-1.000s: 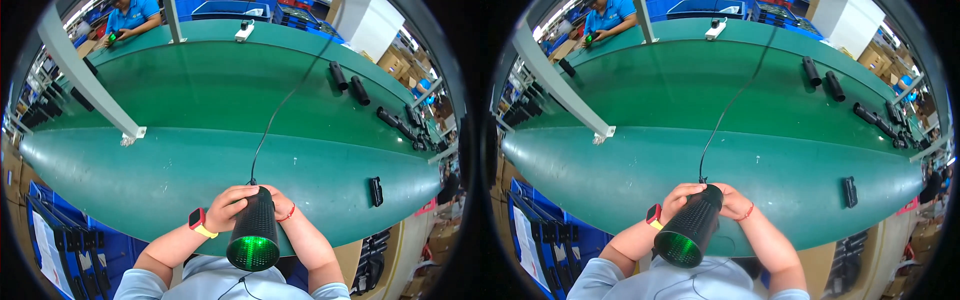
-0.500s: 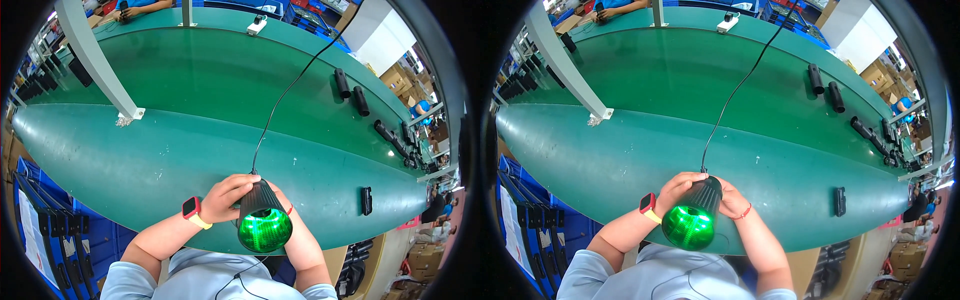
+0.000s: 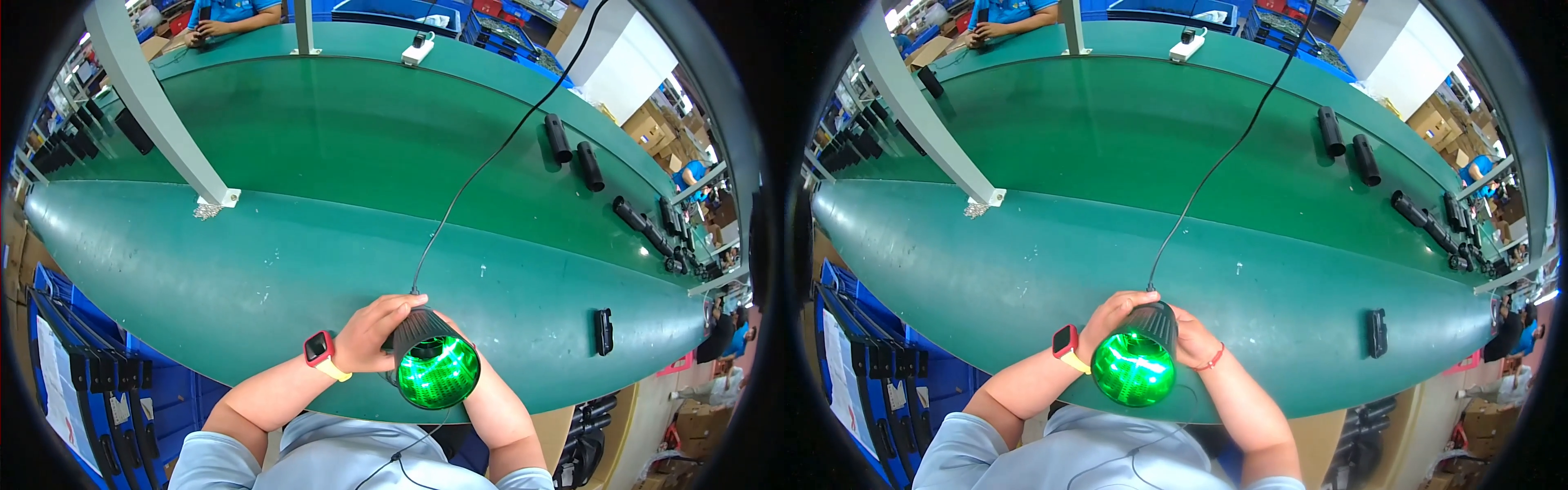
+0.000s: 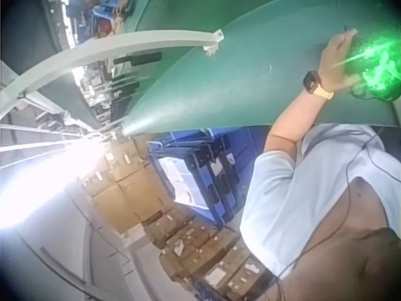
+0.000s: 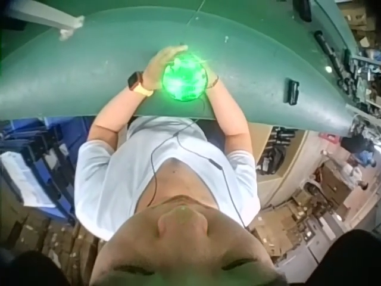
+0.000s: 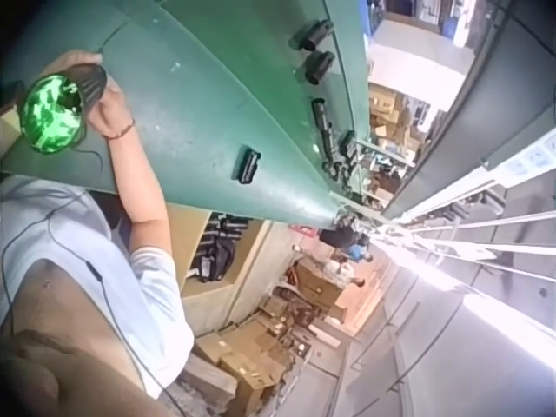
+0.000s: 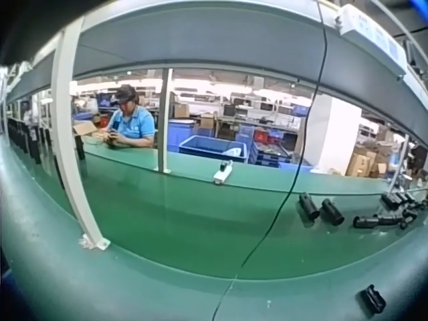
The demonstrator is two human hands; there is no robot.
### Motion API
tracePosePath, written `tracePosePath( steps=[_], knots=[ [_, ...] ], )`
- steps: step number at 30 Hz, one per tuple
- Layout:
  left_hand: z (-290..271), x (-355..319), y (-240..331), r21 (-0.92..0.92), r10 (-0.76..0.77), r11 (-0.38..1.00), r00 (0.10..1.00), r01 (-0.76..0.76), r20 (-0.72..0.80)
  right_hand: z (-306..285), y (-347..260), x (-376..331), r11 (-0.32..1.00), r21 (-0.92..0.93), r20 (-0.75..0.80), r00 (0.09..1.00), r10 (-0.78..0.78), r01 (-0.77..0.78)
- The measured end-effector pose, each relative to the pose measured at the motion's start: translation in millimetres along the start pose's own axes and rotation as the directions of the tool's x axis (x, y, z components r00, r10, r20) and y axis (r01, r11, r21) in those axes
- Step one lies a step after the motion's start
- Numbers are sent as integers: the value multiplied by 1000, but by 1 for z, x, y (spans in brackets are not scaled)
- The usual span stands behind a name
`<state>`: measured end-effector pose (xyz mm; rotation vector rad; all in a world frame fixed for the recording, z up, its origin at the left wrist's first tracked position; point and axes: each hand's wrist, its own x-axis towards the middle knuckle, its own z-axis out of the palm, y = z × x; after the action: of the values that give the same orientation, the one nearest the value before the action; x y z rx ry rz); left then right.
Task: Testing the power connection and multi-color lighting patterns of cylindrical black devices on a manufacturing assembly line.
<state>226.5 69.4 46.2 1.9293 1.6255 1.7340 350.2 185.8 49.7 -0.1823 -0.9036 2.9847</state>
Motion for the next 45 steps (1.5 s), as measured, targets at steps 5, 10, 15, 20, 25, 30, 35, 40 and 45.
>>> tracePosePath(
  steps=[5, 10, 15, 20, 25, 30, 35, 40, 45],
  knots=[
    [-2, 2, 1, -59, -67, 996, 997, 69, 35, -19, 8, 3, 984, 159, 31, 997, 73, -77],
    [11, -8, -9, -197, -216, 957, 976, 212, 0, -10, 7, 8, 994, 105, -44, 999, 11, -7],
    [3, 5, 6, -256, -281, 939, 942, 230, -185, -33, -12, 1, 967, -251, -74, 996, -52, 32],
    [0, 23, 17, -948, -573, 272, 820, 166, -21, -11, -30, -1, 828, -502, -251, 874, -416, 250],
    [15, 13, 10, -949, -611, 124, 776, 291, 158, 9, -19, -3, 879, -284, -138, 891, -433, 383],
    [18, 19, 15, -946, -696, 103, 701, 308, 153, 7, -18, -6, 836, -321, -153, 847, -509, 445],
    [20, 26, 24, -928, -621, 240, 780, 284, 78, 32, -28, -16, 793, -125, -283, 744, -605, 597],
    [-6, 3, 13, -951, -575, 224, 816, 212, 47, 2, -83, -45, 496, -482, -338, 368, -866, 723],
    [3, 23, 37, -954, -577, 263, 816, 145, -35, 38, -29, -38, 398, -864, 12, 804, -595, 307]
  ],
)
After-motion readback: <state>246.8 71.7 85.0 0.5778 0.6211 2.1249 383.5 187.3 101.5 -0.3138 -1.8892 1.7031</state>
